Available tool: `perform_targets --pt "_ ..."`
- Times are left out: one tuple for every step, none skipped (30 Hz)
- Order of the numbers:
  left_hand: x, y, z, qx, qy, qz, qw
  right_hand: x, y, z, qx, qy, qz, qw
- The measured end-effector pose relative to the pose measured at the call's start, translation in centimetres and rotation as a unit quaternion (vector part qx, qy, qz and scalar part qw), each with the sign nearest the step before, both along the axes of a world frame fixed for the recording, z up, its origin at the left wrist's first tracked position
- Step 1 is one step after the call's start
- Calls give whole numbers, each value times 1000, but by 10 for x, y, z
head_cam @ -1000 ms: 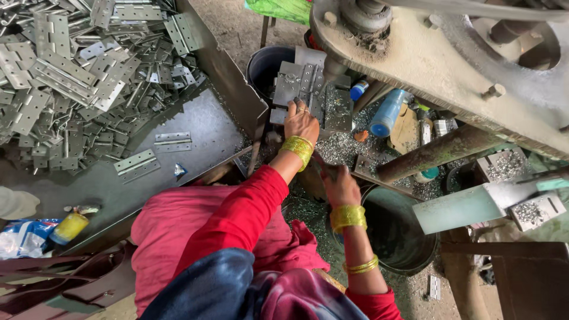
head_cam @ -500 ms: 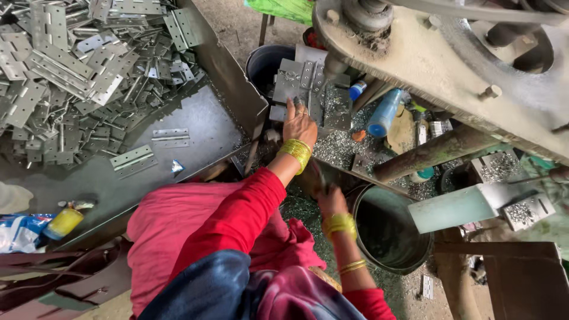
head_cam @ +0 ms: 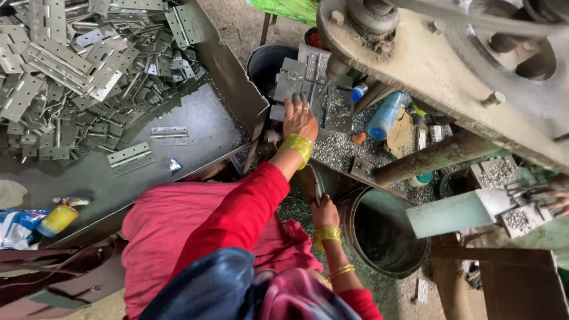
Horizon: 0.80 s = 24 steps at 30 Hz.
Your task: The person repeatedly picks up small metal plates from a pile, places them into a manual punching machine, and operates the lever to punch holes. The finished plates are ejected and fall into a bucket below. The process is repeated continuously throughout the clip.
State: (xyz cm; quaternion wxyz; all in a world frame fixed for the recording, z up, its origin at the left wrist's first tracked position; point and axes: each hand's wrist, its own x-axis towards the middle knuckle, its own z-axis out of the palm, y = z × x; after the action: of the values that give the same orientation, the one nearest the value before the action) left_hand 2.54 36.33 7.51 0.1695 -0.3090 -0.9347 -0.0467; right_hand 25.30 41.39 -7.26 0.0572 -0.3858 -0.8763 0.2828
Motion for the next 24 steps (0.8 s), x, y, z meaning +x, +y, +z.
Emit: perform_targets --pt "-1 -3 1 1 -40 -13 999 -1 0 -2 -12 -15 3 1000" --pt "-3 -6 2 -7 -84 -25 996 -2 3 0 -33 -34 7 999" --pt "-5 -10 3 -24 -131 -47 990 -3 4 1 -63 -54 0 997" --pt "-8 -8 6 -57 -135 -60 987 -5 16 7 -42 -40 3 998" --pt "-14 -8 9 -91 -135 -62 985 -10 26 14 -22 -22 18 999" --pt "-18 -7 11 -133 -145 -61 979 -12 32 20 -12 -12 33 999" --pt "-21 -4 13 -122 -137 -50 982 -13 36 24 -10 -21 34 999" --pt "-24 -1 14 -111 -123 -41 985 -13 35 27 -7 -25 34 999" --pt "-25 2 13 -100 -110 -28 989 -11 32 28 -5 -28 36 999" --pt "-25 3 11 -82 -90 -22 992 -10 24 26 -14 -24 30 999" --pt "-24 4 8 -64 -72 -18 995 -5 11 20 -22 -21 22 999" --pt "-22 3 5 -45 -55 -13 997 -1 -2 15 -30 -20 14 999" --pt "-21 2 3 -32 -73 -19 997 0 -6 12 -6 -32 2 999" --pt "-20 0 2 -23 -92 -21 995 0 -10 11 12 -44 -7 999" --pt "-20 -1 1 -21 -112 -27 993 0 -11 11 24 -58 -20 998" --pt "-21 -1 2 -42 -124 -31 991 -2 -7 14 3 -65 -12 998" --pt "-22 -1 4 -56 -132 -30 989 -5 1 19 -13 -70 2 997" --pt "-24 0 7 -75 -145 -27 986 -8 11 25 -33 -79 16 996" --pt "-27 2 10 -80 -151 -27 985 -11 18 31 -51 -71 8 996" --pt "-29 6 14 -82 -156 -26 984 -12 26 37 -66 -62 0 996" --pt "-31 7 16 -91 -165 -22 982 -13 27 38 -87 -57 -4 995" --pt "-31 9 17 -97 -153 -19 983 -13 27 38 -68 -41 7 997" --pt "-32 10 17 -102 -137 -22 985 -11 23 34 -48 -21 13 999" --pt "-33 12 16 -105 -118 -23 987 -10 18 28 -26 1 20 999"
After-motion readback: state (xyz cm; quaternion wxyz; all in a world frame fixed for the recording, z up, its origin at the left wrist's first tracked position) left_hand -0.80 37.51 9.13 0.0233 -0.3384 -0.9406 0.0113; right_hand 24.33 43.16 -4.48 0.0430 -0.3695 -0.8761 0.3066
